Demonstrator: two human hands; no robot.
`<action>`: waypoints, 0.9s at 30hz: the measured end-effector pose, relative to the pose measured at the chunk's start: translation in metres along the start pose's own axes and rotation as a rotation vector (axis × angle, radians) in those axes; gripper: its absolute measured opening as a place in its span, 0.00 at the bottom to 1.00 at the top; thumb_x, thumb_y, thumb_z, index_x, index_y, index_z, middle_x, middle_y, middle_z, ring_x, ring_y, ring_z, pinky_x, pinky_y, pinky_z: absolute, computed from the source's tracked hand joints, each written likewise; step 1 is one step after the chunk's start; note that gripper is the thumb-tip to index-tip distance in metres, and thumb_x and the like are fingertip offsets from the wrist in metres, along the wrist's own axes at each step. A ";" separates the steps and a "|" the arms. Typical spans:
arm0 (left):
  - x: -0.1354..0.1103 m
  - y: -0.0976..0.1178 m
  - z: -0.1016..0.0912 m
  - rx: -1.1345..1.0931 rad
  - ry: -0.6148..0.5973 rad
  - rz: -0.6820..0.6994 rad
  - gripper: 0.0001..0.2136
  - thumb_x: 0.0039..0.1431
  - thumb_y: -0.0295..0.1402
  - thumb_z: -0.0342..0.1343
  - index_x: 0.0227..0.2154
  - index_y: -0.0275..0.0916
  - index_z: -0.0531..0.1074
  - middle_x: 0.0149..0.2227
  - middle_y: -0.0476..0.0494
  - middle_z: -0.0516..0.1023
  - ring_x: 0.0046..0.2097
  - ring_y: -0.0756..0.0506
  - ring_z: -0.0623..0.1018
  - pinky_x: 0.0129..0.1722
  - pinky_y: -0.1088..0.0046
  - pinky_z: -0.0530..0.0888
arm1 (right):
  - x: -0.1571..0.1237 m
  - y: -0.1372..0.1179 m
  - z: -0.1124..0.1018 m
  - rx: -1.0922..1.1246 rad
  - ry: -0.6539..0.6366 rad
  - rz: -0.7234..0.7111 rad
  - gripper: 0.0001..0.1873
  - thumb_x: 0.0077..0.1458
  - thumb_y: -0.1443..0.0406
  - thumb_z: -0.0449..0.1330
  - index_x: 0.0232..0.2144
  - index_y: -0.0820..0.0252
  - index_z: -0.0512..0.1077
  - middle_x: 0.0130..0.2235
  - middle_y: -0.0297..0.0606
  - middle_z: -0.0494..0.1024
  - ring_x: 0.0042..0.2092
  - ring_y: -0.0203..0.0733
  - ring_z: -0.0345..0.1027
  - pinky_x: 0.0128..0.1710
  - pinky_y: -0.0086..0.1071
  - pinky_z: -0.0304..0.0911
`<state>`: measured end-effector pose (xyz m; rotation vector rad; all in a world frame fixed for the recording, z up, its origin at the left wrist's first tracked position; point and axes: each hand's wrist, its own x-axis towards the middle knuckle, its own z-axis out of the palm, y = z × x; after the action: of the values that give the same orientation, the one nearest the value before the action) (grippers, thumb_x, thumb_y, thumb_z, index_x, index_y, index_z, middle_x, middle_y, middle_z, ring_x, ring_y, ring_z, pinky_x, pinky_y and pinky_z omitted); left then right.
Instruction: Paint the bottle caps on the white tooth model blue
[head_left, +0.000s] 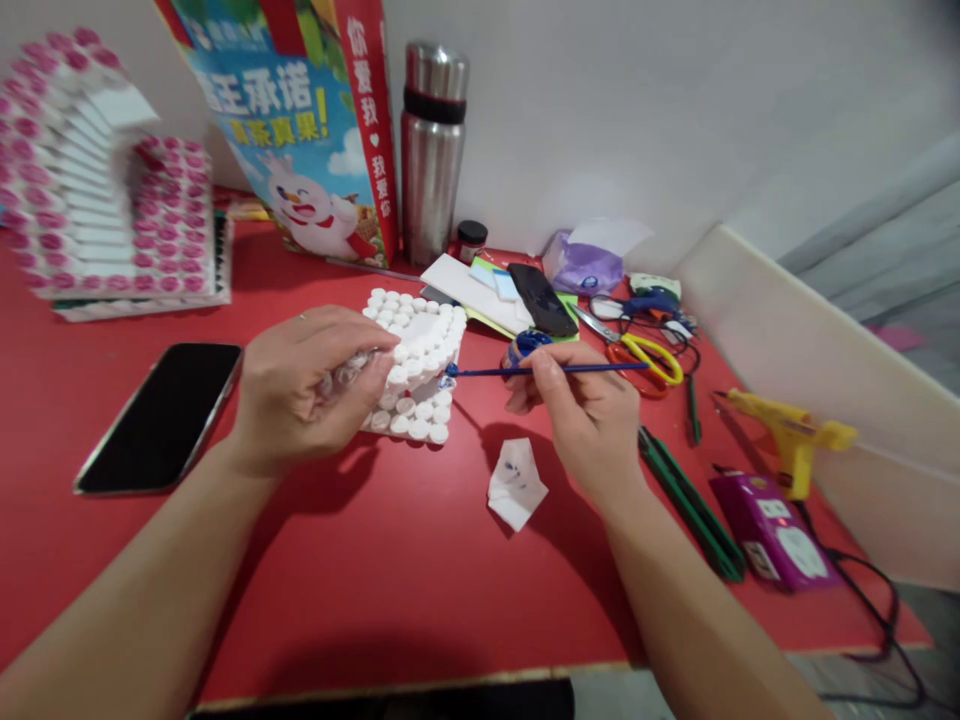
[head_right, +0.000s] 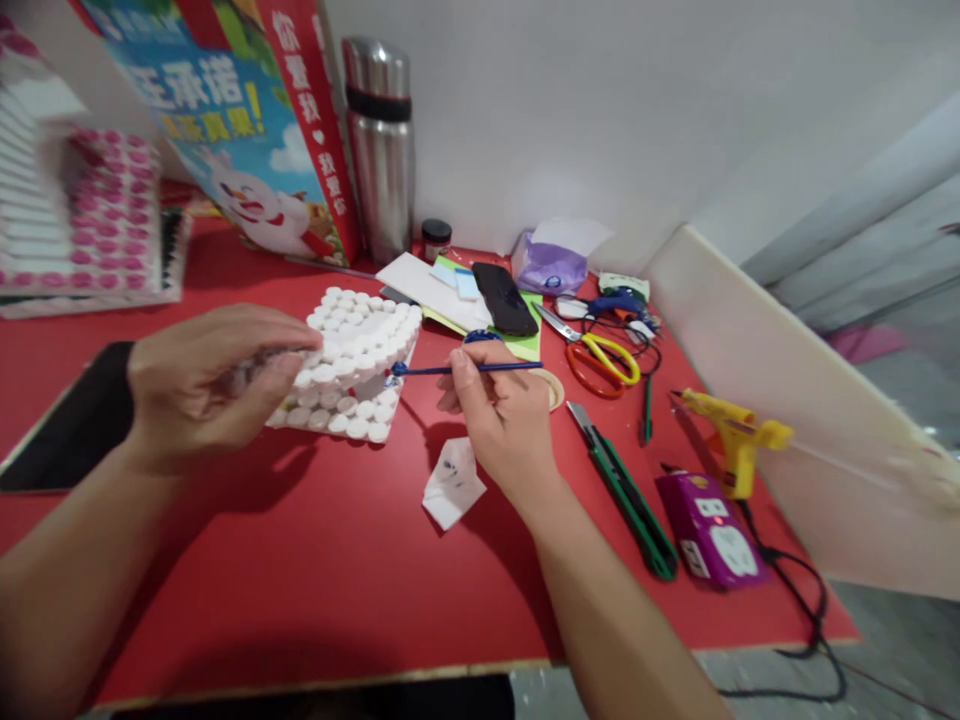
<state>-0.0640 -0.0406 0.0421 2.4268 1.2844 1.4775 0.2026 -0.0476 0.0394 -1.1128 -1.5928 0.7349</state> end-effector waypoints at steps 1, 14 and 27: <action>0.000 0.000 0.000 -0.001 -0.001 -0.003 0.06 0.65 0.32 0.57 0.39 0.46 0.80 0.39 0.43 0.86 0.42 0.41 0.86 0.47 0.59 0.83 | 0.000 0.000 0.000 -0.006 -0.016 0.001 0.13 0.72 0.55 0.60 0.39 0.56 0.75 0.31 0.33 0.82 0.28 0.37 0.79 0.31 0.31 0.77; 0.001 0.001 -0.001 -0.015 -0.014 -0.038 0.06 0.64 0.35 0.57 0.38 0.47 0.80 0.39 0.44 0.86 0.42 0.40 0.86 0.47 0.57 0.83 | -0.001 -0.003 0.003 -0.010 -0.022 0.017 0.14 0.72 0.55 0.61 0.37 0.56 0.75 0.29 0.32 0.82 0.27 0.36 0.79 0.29 0.30 0.76; 0.000 -0.002 0.001 -0.036 -0.007 -0.012 0.06 0.65 0.35 0.58 0.39 0.46 0.80 0.39 0.43 0.86 0.42 0.40 0.86 0.47 0.58 0.82 | -0.001 -0.002 0.003 -0.033 -0.042 -0.008 0.12 0.73 0.57 0.59 0.39 0.57 0.75 0.30 0.32 0.82 0.29 0.35 0.80 0.31 0.28 0.75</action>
<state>-0.0647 -0.0389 0.0410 2.3958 1.2582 1.4740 0.1994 -0.0491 0.0394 -1.1205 -1.6494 0.7338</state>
